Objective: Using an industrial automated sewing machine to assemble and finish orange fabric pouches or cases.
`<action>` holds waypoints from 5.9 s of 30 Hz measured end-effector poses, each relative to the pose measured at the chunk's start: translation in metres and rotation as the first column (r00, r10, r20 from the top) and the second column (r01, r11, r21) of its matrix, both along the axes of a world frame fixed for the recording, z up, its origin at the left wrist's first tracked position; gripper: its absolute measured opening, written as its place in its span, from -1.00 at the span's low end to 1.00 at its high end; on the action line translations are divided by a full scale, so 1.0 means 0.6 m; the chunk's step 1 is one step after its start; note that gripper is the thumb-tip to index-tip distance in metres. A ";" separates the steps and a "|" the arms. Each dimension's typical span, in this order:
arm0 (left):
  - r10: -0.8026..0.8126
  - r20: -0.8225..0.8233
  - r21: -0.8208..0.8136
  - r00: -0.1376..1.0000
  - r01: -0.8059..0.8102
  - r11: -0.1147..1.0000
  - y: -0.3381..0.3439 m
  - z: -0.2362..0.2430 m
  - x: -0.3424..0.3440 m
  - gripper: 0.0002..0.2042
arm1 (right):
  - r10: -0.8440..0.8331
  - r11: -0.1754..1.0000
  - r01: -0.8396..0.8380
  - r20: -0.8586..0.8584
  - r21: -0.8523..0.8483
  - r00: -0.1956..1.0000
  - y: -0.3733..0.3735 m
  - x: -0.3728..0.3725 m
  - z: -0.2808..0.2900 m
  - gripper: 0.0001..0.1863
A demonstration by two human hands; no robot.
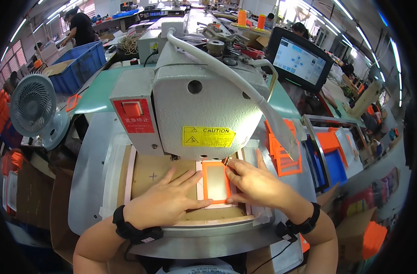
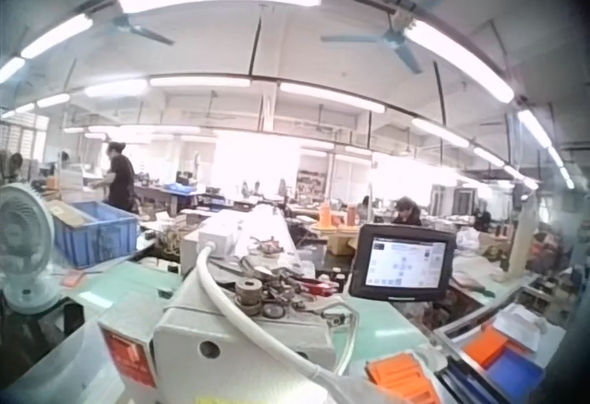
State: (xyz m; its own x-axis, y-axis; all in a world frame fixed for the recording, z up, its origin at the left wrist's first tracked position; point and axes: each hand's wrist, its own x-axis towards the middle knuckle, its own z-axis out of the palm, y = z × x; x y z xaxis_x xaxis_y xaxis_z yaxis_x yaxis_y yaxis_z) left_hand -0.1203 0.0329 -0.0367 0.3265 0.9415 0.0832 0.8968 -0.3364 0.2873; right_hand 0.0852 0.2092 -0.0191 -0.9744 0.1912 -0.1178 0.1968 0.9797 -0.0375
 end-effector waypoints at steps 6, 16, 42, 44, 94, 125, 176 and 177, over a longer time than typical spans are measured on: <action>0.066 -0.051 -0.203 0.997 -0.075 0.976 0.005 0.019 0.002 -0.36 | -0.031 0.997 0.032 0.025 -0.066 0.999 0.000 -0.007 0.008 -0.16; 0.094 0.096 -0.263 0.991 -0.066 0.963 0.010 0.018 0.008 -0.49 | -0.607 0.794 0.384 -0.577 -0.471 0.547 -0.017 0.319 -0.012 -0.47; 0.168 0.252 -0.198 0.953 -0.119 0.973 -0.070 0.129 0.041 -0.66 | -0.678 -0.119 0.833 -0.568 -0.541 -0.466 -0.219 0.916 -0.466 -0.90; 0.177 0.245 -0.189 0.953 -0.132 0.973 -0.076 0.130 0.043 -0.66 | -0.589 -0.069 0.500 -0.370 -0.863 -0.719 -0.212 0.911 -0.425 -0.84; 0.288 0.568 0.281 0.771 -0.510 0.813 -0.223 0.092 -0.043 -0.77 | -0.113 0.889 -0.200 -0.621 -0.411 0.776 -0.061 0.130 0.061 -0.54; 0.246 0.006 0.077 0.969 -0.246 0.966 -0.161 0.030 -0.053 -0.63 | 0.131 0.987 -0.158 -0.402 -0.034 0.906 -0.031 0.092 -0.016 -0.52; -0.002 -0.142 -0.347 0.990 -0.048 0.937 0.090 0.050 -0.086 -0.07 | 0.030 0.954 -0.170 -0.485 -0.247 0.874 -0.028 0.092 -0.017 -0.71; -0.003 -0.154 -0.316 0.988 -0.046 0.947 0.083 0.049 -0.085 -0.07 | 0.031 0.955 -0.172 -0.493 -0.243 0.869 -0.028 0.092 -0.017 -0.70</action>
